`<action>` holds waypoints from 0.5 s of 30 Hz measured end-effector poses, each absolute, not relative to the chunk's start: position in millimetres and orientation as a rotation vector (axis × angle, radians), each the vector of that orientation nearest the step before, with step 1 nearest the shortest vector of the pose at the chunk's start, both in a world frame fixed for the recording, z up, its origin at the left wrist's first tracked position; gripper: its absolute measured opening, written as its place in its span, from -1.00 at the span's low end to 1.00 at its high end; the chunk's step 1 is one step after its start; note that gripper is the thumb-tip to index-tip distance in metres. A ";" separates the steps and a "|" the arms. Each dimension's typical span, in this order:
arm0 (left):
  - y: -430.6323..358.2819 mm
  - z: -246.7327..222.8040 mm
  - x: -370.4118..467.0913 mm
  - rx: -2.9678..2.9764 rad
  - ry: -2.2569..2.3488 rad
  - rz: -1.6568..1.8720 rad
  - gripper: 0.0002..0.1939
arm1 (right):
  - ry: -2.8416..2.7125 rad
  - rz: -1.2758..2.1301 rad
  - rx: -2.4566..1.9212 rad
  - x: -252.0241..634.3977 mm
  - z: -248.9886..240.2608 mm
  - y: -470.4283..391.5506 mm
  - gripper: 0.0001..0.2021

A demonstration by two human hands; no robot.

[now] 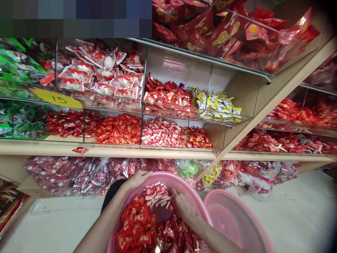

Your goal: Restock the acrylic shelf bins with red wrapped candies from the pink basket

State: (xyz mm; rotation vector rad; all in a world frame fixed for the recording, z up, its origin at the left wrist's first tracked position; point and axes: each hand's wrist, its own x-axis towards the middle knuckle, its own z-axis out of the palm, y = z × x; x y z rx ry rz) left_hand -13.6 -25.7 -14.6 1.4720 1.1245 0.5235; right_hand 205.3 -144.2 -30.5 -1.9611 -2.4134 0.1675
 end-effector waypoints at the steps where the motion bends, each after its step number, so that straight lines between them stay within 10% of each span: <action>1: -25.7 -14.3 -13.7 1.481 1.118 0.527 -0.42 | -2.385 0.188 -1.960 204.3 -22.3 -142.7 -0.66; 15: -27.2 -6.8 -13.1 1.540 1.107 0.499 -0.46 | -2.354 -0.237 -1.678 217.3 142.8 -6.2 -0.68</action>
